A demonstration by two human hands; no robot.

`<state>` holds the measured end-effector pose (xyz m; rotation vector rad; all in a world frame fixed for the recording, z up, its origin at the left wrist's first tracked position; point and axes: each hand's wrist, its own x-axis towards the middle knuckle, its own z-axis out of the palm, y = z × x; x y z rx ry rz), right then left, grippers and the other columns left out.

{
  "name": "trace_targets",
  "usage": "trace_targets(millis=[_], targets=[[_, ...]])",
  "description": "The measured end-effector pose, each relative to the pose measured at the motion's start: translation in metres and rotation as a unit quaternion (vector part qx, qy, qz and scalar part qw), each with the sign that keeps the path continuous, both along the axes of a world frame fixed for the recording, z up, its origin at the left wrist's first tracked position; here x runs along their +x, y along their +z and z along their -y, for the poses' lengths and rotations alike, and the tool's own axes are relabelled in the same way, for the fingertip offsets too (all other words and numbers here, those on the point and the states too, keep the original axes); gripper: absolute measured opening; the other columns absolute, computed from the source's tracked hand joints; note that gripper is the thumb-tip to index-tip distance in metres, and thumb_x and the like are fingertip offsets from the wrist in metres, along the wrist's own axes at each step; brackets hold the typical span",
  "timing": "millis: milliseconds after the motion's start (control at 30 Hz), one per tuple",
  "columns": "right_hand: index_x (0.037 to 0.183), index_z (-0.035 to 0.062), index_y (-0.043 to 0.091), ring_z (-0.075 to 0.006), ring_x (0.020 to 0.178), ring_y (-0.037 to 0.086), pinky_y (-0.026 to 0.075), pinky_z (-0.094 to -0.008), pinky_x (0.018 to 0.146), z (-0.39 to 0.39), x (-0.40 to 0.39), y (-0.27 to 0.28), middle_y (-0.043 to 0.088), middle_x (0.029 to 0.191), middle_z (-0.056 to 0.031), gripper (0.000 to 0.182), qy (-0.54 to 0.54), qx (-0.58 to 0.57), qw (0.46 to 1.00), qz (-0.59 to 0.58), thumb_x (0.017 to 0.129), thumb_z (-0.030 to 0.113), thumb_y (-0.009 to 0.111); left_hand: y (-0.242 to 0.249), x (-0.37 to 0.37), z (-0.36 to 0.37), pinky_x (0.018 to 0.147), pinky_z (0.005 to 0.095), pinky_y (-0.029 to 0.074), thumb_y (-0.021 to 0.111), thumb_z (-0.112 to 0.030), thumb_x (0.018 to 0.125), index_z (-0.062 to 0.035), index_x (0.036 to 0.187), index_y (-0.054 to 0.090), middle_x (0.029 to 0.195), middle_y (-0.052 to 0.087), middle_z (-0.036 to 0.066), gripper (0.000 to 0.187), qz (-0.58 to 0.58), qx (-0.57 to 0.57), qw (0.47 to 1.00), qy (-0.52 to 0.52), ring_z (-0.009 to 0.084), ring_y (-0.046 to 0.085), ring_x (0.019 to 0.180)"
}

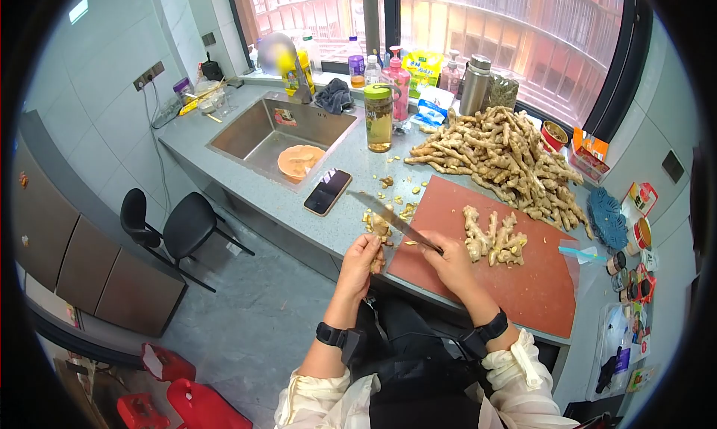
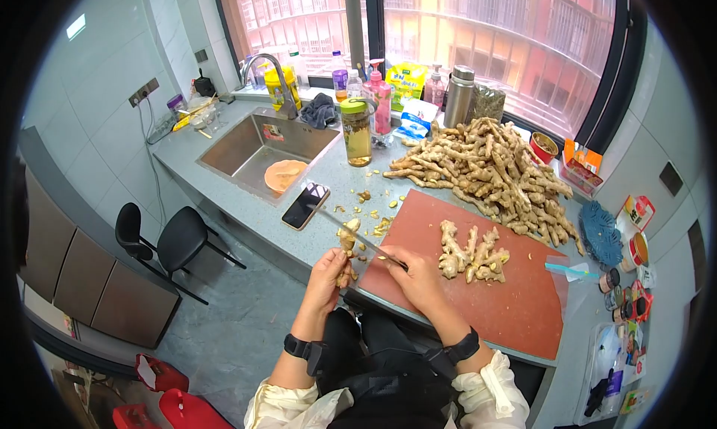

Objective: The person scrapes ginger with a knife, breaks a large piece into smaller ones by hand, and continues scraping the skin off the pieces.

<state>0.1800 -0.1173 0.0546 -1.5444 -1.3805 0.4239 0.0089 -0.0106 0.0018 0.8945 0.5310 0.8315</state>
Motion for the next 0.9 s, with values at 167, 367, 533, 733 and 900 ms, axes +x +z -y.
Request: trace_targets(millis=[167,367,533,733,900], targets=[[0.111,0.0121,0.069,-0.0284,0.081,0.068,0.054,-0.0374,0.071,-0.001,0.002,0.011,0.07,0.095,-0.0114,0.034,-0.003,0.025,0.992,0.12,0.079,0.004,0.064,0.01,-0.003,-0.001,0.05,0.0201,0.035,0.058,-0.024,0.097,-0.0035,0.098,0.057,0.072,0.053,0.0,0.02,-0.045,0.014,0.999,0.001,0.0061,0.044,0.055],[0.108,0.0176,0.069,-0.027,0.07,0.065,0.052,-0.0378,0.063,0.004,-0.008,0.02,0.062,0.074,-0.0063,0.039,-0.046,0.037,0.962,0.267,0.071,0.003,0.066,0.012,-0.007,0.006,0.048,0.0229,0.035,0.053,-0.006,0.092,-0.0014,0.095,0.058,0.074,0.054,0.002,0.008,-0.111,0.067,0.99,0.047,0.008,0.046,0.055],[0.108,0.0197,0.069,-0.0282,0.066,0.063,0.051,-0.0398,0.061,0.004,-0.014,0.013,0.056,0.069,-0.0059,0.043,-0.078,0.068,0.934,0.343,0.069,0.003,0.068,0.015,-0.007,0.015,0.048,0.0234,0.035,0.05,-0.003,0.09,-0.0013,0.093,0.058,0.072,0.054,0.003,0.009,-0.069,0.046,0.993,0.085,0.009,0.046,0.054],[0.113,0.0129,0.068,-0.0285,0.078,0.067,0.054,-0.0367,0.069,0.009,-0.015,0.012,0.067,0.085,-0.0107,0.042,-0.043,0.073,0.985,0.151,0.074,-0.001,0.065,0.006,-0.014,0.017,0.051,0.0226,0.033,0.055,-0.028,0.099,-0.0033,0.1,0.058,0.07,0.052,0.001,0.025,0.086,-0.087,0.992,-0.02,0.008,0.041,0.052],[0.112,0.0077,0.068,-0.0278,0.09,0.069,0.053,-0.0335,0.078,0.016,-0.011,0.03,0.07,0.104,-0.0132,0.033,-0.053,0.067,0.996,0.017,0.081,-0.003,0.061,0.011,-0.016,0.023,0.052,0.0219,0.035,0.055,-0.038,0.098,-0.0044,0.112,0.054,0.077,0.053,0.003,0.037,0.111,-0.06,0.991,-0.05,0.0081,0.042,0.053]])
